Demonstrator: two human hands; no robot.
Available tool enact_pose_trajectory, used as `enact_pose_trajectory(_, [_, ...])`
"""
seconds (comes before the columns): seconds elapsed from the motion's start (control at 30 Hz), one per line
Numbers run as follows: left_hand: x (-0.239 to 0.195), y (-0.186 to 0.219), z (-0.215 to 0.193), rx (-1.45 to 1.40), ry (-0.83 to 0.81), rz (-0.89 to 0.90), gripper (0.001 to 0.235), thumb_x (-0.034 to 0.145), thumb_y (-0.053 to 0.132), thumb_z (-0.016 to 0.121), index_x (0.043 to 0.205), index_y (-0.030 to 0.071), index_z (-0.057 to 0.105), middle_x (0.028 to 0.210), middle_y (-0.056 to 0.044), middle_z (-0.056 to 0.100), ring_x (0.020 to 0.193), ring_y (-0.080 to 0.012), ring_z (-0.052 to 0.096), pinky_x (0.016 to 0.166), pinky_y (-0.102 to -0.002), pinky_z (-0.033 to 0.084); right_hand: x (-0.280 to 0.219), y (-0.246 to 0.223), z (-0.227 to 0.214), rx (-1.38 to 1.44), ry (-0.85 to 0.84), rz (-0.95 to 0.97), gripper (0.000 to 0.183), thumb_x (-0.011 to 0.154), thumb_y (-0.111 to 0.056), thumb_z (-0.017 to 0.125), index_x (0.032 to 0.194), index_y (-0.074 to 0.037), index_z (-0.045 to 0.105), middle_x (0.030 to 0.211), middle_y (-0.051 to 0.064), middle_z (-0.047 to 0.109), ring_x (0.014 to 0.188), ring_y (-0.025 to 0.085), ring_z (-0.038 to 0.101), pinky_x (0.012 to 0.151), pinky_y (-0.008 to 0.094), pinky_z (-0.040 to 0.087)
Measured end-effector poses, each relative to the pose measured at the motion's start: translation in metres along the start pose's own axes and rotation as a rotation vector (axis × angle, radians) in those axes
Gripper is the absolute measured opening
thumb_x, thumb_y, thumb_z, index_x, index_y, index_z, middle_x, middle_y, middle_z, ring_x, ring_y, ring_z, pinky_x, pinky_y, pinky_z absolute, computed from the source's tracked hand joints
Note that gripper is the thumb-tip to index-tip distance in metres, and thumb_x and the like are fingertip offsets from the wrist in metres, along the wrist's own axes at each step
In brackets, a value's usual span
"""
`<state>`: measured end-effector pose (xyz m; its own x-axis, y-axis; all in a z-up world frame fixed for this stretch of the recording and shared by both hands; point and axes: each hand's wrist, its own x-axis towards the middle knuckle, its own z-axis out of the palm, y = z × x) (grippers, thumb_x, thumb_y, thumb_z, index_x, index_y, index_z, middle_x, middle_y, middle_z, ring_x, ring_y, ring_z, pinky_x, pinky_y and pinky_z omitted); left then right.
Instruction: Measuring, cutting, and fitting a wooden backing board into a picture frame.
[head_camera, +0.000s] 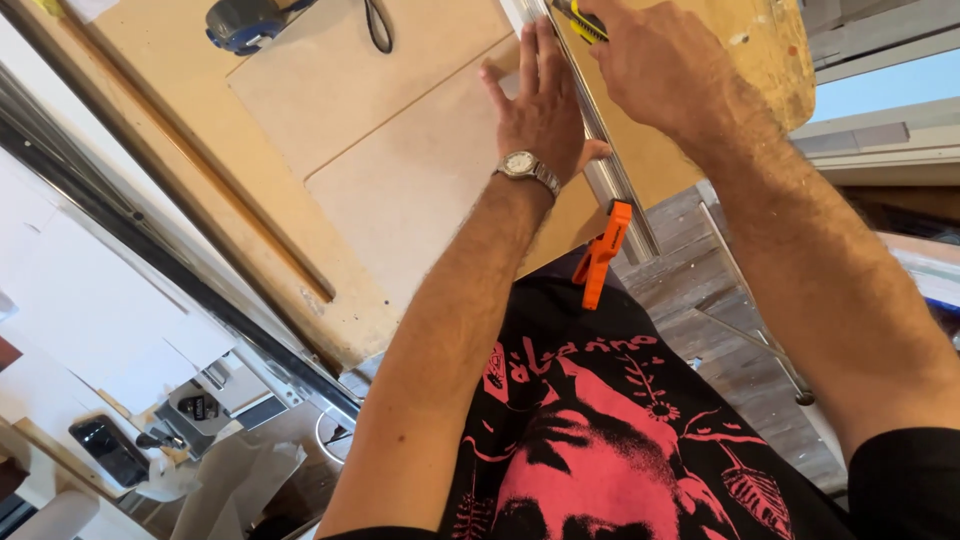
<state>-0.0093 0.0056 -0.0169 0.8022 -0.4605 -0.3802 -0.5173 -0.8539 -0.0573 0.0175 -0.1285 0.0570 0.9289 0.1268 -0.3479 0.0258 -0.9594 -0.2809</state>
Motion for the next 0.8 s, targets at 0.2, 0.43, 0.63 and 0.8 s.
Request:
enact_pose_trajectory(0.2, [-0.001, -0.001, 0.002, 0.008, 0.013, 0.013, 0.143, 0.075, 0.106, 0.064, 0.163, 0.002, 0.021, 0.165, -0.023, 0.005, 0.154, -0.0371, 0.007, 0.111, -0.078, 0.034, 0.000, 0.001, 0.005, -0.004, 0.036, -0.084, 0.037, 0.103, -0.014, 0.068, 0.139, -0.006, 0.064, 0.110, 0.024, 0.073, 0.086, 0.051, 0.068, 0.064, 0.061, 0.054])
enact_pose_trajectory(0.43, [0.002, -0.001, 0.000, -0.025, -0.047, 0.032, 0.141, 0.077, 0.106, 0.061, 0.166, 0.006, 0.016, 0.165, -0.023, -0.002, 0.153, -0.0384, 0.000, 0.113, -0.081, 0.029, 0.007, -0.014, -0.008, -0.063, -0.182, 0.008, 0.038, 0.108, -0.019, 0.057, 0.144, -0.006, 0.056, 0.111, 0.029, 0.072, 0.092, 0.053, 0.069, 0.072, 0.063, 0.054])
enact_pose_trajectory(0.63, [0.007, -0.001, 0.017, 0.037, 0.008, 0.002, 0.143, 0.072, 0.111, 0.052, 0.163, 0.004, 0.028, 0.164, -0.022, -0.001, 0.154, -0.0361, 0.008, 0.112, -0.080, 0.031, 0.002, -0.007, -0.007, 0.004, -0.176, -0.056, 0.039, 0.099, -0.003, 0.054, 0.138, -0.008, 0.057, 0.105, 0.024, 0.072, 0.083, 0.049, 0.069, 0.064, 0.060, 0.053])
enact_pose_trajectory(0.8, [0.002, -0.003, -0.009, -0.050, -0.079, 0.006, 0.145, 0.072, 0.104, 0.067, 0.161, -0.001, 0.020, 0.165, -0.022, 0.001, 0.154, -0.0352, 0.005, 0.112, -0.077, 0.031, -0.093, -0.026, -0.032, -0.057, -0.500, 0.119, 0.035, 0.113, -0.015, 0.026, 0.145, -0.008, 0.040, 0.060, 0.010, 0.060, 0.045, 0.028, 0.059, 0.039, 0.043, 0.052])
